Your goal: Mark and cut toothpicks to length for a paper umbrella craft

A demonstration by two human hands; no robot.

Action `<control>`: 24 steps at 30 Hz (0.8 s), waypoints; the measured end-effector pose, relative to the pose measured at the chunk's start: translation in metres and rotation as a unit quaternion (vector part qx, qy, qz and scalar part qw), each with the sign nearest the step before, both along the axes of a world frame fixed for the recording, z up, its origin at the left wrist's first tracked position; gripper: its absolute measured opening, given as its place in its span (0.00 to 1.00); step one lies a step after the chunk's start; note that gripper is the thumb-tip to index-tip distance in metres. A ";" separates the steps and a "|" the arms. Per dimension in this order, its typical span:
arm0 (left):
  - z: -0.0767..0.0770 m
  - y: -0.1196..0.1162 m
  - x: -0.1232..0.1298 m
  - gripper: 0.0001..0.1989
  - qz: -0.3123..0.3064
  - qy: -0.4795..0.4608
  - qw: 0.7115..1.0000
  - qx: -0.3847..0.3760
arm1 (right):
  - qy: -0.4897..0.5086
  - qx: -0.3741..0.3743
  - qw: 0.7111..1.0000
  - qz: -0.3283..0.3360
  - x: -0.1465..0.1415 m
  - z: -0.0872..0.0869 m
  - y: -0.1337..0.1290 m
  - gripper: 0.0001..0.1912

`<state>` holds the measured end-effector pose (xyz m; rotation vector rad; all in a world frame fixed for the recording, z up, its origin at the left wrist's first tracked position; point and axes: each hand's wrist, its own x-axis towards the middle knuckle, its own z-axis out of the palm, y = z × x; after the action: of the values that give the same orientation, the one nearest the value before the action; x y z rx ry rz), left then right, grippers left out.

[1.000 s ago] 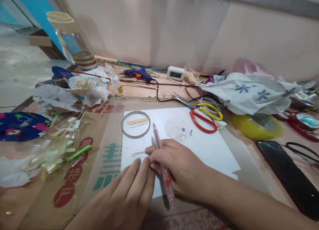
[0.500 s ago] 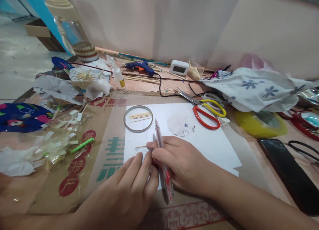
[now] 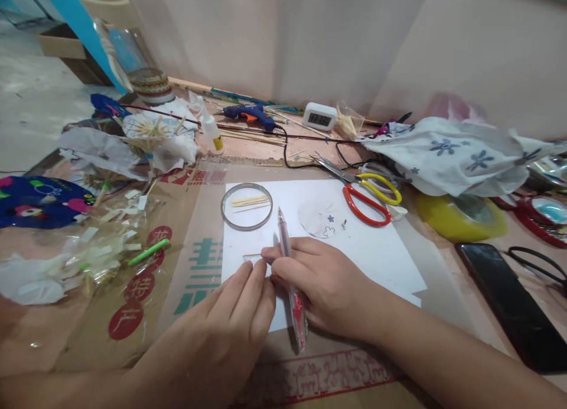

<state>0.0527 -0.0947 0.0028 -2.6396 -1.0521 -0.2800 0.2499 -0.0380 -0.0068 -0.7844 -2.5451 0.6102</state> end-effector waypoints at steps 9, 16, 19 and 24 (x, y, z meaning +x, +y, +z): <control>-0.005 -0.004 0.002 0.22 0.005 0.017 1.000 0.021 | -0.007 0.018 1.000 0.015 0.000 0.000 0.001 0.11; -0.001 -0.004 -0.001 0.23 -0.001 0.024 1.000 0.015 | -0.008 0.028 0.999 0.017 -0.001 0.001 0.001 0.10; -0.001 -0.004 -0.002 0.22 0.003 0.026 1.000 0.010 | 0.001 0.032 0.999 0.016 -0.001 0.002 0.001 0.11; -0.002 -0.003 -0.002 0.23 0.018 0.020 1.000 0.017 | 0.006 0.050 0.999 0.009 -0.002 0.001 0.001 0.12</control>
<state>0.0512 -0.0974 0.0005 -2.5824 -1.0702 -0.2360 0.2481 -0.0367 -0.0060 -0.7222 -2.5529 0.4872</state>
